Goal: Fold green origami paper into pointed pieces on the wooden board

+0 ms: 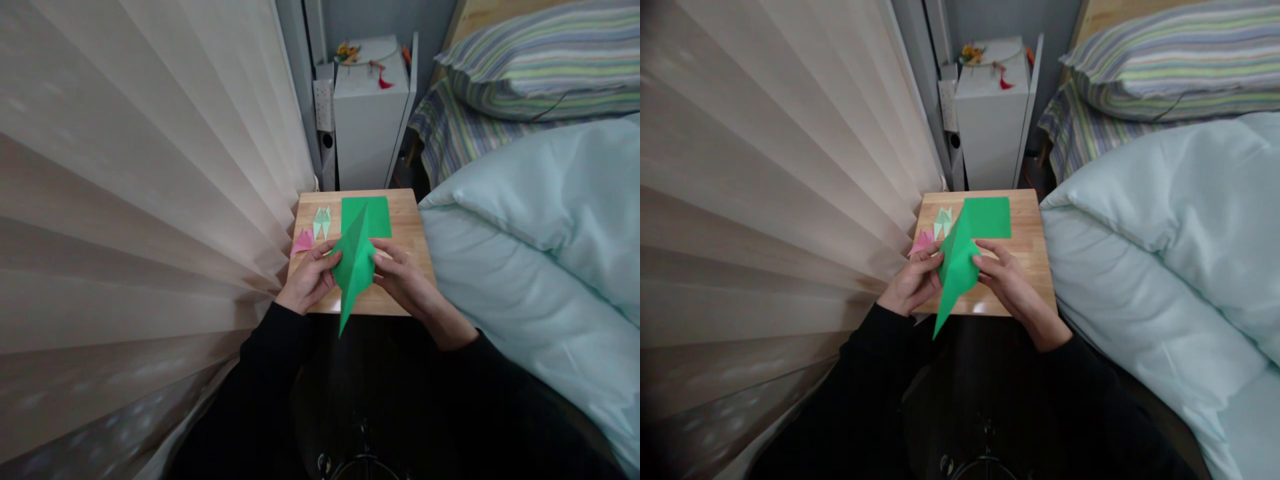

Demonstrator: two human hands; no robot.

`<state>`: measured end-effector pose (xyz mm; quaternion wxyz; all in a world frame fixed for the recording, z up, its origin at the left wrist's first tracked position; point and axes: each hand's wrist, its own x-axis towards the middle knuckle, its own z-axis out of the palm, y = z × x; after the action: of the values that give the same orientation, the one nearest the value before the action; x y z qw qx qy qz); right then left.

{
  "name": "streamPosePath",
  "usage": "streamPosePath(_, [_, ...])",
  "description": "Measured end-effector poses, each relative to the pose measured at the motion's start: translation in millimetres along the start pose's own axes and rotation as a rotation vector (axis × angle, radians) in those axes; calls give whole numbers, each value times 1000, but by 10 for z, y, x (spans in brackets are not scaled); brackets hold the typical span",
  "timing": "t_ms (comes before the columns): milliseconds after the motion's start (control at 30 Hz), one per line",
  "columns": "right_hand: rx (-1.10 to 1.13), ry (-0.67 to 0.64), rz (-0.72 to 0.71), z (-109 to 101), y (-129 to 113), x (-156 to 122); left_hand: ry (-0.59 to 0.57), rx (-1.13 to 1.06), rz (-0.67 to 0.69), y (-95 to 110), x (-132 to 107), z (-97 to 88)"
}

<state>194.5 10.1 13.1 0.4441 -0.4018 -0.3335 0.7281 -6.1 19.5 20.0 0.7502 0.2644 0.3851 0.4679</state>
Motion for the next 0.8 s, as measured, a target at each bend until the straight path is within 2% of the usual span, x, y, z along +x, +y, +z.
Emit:
streamPosePath(100, [-67, 51, -42, -108, -121, 8, 99, 99, 73, 54, 41, -87])
streamPosePath(233, [-263, 144, -159, -326, -213, 59, 222, 383, 327, 147, 116, -254])
streamPosePath(333, [-415, 184, -247, -438, -189, 104, 254, 607, 464, 178, 149, -338])
streamPosePath(433, [-647, 243, -381, -489, -156, 119, 234, 815, 564, 175, 140, -345])
streamPosePath(567, [-1107, 248, -711, -448, -146, 63, 151, 913, 710, 151, 90, -284])
streamPosePath(667, [-1428, 187, -878, -327, -113, -14, 115, 958, 783, 135, 67, -245])
streamPosePath(800, [-1575, 38, -1011, -145, -36, -92, 77, 917, 817, 106, 63, -208])
